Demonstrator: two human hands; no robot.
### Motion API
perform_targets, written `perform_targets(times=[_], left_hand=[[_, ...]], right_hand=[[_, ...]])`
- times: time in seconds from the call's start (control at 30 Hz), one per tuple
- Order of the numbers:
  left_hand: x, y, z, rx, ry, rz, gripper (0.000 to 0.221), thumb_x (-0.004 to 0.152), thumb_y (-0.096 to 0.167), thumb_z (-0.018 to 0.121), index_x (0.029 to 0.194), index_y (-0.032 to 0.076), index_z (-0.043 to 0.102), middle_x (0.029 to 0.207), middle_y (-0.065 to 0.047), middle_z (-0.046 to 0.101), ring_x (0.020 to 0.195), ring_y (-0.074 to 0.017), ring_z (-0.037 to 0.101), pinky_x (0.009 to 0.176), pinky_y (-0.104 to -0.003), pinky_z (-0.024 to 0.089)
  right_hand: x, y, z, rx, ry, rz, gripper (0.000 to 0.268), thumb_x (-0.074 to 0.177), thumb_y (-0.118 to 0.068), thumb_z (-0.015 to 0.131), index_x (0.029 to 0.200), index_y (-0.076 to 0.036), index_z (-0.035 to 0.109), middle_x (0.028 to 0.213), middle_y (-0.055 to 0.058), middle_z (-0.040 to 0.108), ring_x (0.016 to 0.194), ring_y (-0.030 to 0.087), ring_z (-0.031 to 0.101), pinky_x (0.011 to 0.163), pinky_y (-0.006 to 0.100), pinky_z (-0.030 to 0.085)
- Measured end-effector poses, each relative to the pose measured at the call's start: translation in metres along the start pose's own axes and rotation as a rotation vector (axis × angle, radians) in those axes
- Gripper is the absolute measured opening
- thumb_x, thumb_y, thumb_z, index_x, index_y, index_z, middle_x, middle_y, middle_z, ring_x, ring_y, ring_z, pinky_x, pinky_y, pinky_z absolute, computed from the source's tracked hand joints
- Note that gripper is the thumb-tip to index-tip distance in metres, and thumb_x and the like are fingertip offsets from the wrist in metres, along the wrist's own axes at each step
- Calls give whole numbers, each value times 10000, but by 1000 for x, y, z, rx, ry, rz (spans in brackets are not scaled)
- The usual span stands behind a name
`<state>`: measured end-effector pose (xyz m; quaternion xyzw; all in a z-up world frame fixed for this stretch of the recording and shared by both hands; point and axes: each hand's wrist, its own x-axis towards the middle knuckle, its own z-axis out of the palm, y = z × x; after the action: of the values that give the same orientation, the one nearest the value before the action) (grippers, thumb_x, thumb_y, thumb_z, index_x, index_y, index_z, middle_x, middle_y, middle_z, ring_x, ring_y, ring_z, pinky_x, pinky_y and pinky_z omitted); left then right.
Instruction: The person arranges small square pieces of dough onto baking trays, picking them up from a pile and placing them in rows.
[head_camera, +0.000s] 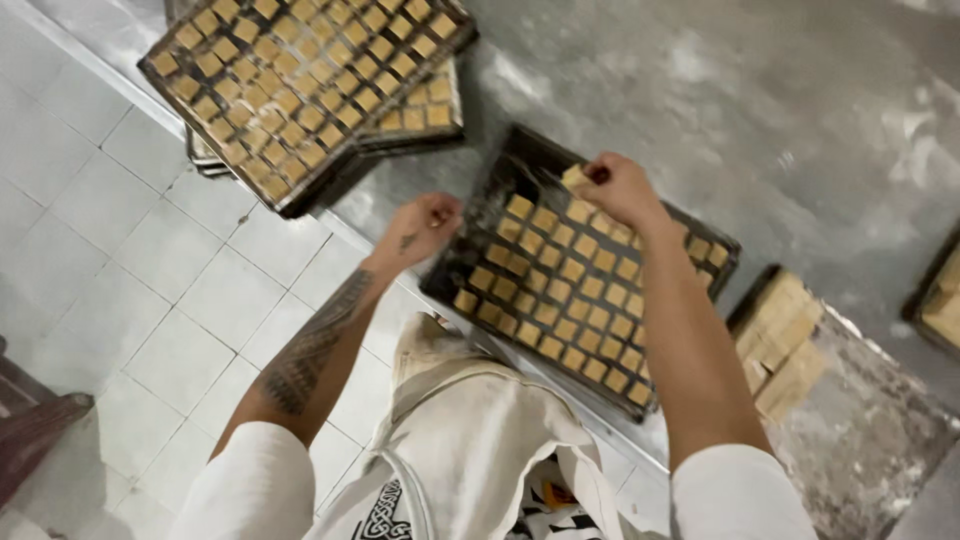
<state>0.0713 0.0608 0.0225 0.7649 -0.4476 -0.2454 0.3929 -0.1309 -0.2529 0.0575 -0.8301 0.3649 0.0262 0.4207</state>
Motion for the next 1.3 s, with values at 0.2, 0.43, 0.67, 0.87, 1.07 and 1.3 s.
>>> perform_targets(times=[0.2,0.43,0.67,0.87,1.07,1.3], left_hand=[[82,-2,-21,36,17,300,204,852,122,722,1016,10,676,910,-182,689,860,-408,663,725,-464,538],[166,-9,-4,273,-62,339,193,881,78,672,1072,47,682,1055,-150,662,1077,-397,608,901,-499,504],[216,-12,40,504,-116,382,281,809,98,684,1087,85,717,1192,-160,631,1166,-392,576,938,-535,484],[222,-11,41,465,-95,431,299,784,146,697,1069,62,719,1130,-167,660,1145,-392,586,902,-509,493],[210,4,23,102,-233,212,188,866,208,680,965,53,645,975,-139,691,997,-346,673,869,-448,543],[176,8,72,313,-202,587,186,926,85,646,1109,59,656,1126,-146,657,1169,-356,589,962,-513,471]], right_hand=[[113,-43,62,-101,-101,-108,411,821,-266,815,1146,-38,710,1066,121,743,939,248,694,805,410,557],[149,-49,78,-272,-137,-36,381,811,-240,799,1148,-78,720,1121,139,747,983,298,694,825,439,554],[124,-47,67,-318,33,-24,314,864,-203,754,1152,-80,738,1165,166,668,1040,378,650,886,464,543],[100,-30,67,-242,253,-169,220,872,-113,733,1085,-56,727,1113,162,684,1010,378,661,876,467,547],[70,-30,67,36,350,-46,188,867,-174,780,964,-45,684,986,134,707,857,310,721,765,418,581],[32,10,73,-303,354,-132,154,909,-117,710,1055,-67,706,1101,135,680,1037,346,664,909,452,561]])
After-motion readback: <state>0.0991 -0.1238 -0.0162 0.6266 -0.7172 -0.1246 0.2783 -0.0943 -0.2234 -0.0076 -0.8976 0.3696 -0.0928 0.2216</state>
